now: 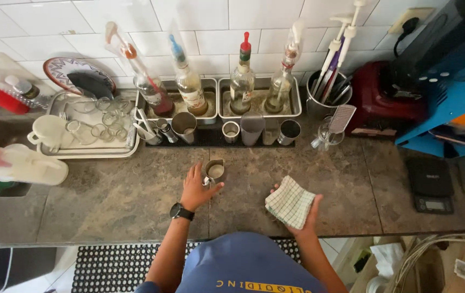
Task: Wiping down a service counter and folding a cleaning cloth in a coffee shop.
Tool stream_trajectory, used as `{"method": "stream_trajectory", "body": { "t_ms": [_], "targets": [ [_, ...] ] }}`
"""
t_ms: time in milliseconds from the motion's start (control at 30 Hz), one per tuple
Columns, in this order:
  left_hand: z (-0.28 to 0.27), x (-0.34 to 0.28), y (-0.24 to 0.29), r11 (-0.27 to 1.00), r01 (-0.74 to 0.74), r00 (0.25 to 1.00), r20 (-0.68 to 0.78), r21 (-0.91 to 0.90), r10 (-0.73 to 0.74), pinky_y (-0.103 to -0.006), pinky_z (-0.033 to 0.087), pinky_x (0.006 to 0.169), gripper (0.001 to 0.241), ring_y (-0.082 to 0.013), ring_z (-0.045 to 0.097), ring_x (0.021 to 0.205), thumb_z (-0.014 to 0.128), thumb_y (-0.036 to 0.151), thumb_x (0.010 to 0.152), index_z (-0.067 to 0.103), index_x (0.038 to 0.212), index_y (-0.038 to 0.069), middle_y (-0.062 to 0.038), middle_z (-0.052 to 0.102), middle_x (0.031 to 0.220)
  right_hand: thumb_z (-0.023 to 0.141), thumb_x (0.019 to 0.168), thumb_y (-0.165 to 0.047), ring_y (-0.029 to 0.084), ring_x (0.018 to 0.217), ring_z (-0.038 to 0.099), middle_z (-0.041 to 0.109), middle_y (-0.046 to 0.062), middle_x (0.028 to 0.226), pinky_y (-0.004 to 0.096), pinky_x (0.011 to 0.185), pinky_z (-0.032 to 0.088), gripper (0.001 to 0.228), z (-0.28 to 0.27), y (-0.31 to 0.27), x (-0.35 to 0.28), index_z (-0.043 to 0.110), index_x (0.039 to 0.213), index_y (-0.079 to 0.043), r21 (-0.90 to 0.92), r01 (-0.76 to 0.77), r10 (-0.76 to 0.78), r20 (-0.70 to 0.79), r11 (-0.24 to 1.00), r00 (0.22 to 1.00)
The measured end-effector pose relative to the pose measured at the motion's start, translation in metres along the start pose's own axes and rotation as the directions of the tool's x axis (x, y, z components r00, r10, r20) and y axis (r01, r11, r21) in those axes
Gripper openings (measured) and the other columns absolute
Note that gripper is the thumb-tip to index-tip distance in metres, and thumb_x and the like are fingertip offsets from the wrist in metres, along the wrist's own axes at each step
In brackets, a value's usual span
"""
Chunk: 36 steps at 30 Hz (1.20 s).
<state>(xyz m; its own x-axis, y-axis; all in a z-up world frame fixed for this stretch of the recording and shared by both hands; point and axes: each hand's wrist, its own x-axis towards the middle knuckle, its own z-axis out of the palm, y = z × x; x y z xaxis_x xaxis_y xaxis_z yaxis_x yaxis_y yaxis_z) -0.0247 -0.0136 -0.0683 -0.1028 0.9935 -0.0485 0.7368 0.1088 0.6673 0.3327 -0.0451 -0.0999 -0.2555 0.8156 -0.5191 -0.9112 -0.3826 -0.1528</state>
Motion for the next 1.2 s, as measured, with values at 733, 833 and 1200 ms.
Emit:
{"method": "stream_trajectory", "body": {
  "t_ms": [733, 833, 1200],
  "targets": [
    [0.063, -0.029, 0.062, 0.966, -0.023, 0.986, 0.151, -0.257, 0.064, -0.0399, 0.061, 0.088, 0.081, -0.0253, 0.075, 0.111, 0.090, 0.038, 0.073, 0.049, 0.140, 0.021, -0.004, 0.074, 0.130, 0.041, 0.102, -0.033, 0.042, 0.127, 0.053, 0.053, 0.031, 0.147, 0.051, 0.108, 0.040, 0.058, -0.016, -0.010, 0.002, 0.044, 0.152, -0.003, -0.309, 0.085, -0.127, -0.115, 0.947, 0.985],
    [0.053, -0.039, 0.095, 0.951, -0.176, 0.955, 0.191, -0.255, 0.227, -0.0359, 0.059, 0.078, 0.065, -0.0242, 0.074, 0.099, 0.085, 0.024, 0.074, 0.058, 0.133, 0.024, 0.002, 0.071, 0.124, 0.049, 0.092, -0.043, 0.042, 0.144, 0.045, 0.041, 0.026, 0.164, 0.051, 0.111, 0.038, 0.081, -0.012, -0.012, 0.009, 0.037, 0.159, 0.000, -0.404, 0.017, -0.118, -0.228, 0.915, 0.966],
    [0.097, -0.029, 0.080, 0.982, -0.183, 0.953, 0.236, -0.055, 0.190, -0.0483, 0.057, 0.070, 0.073, -0.0377, 0.072, 0.093, 0.085, 0.034, 0.075, 0.046, 0.136, 0.026, -0.010, 0.072, 0.115, 0.045, 0.100, -0.031, 0.039, 0.130, 0.056, 0.057, 0.026, 0.150, 0.048, 0.110, 0.040, 0.064, -0.012, -0.013, 0.044, 0.050, 0.149, 0.009, -0.513, 0.023, -0.073, -0.078, 0.858, 0.994]
  ]
}}
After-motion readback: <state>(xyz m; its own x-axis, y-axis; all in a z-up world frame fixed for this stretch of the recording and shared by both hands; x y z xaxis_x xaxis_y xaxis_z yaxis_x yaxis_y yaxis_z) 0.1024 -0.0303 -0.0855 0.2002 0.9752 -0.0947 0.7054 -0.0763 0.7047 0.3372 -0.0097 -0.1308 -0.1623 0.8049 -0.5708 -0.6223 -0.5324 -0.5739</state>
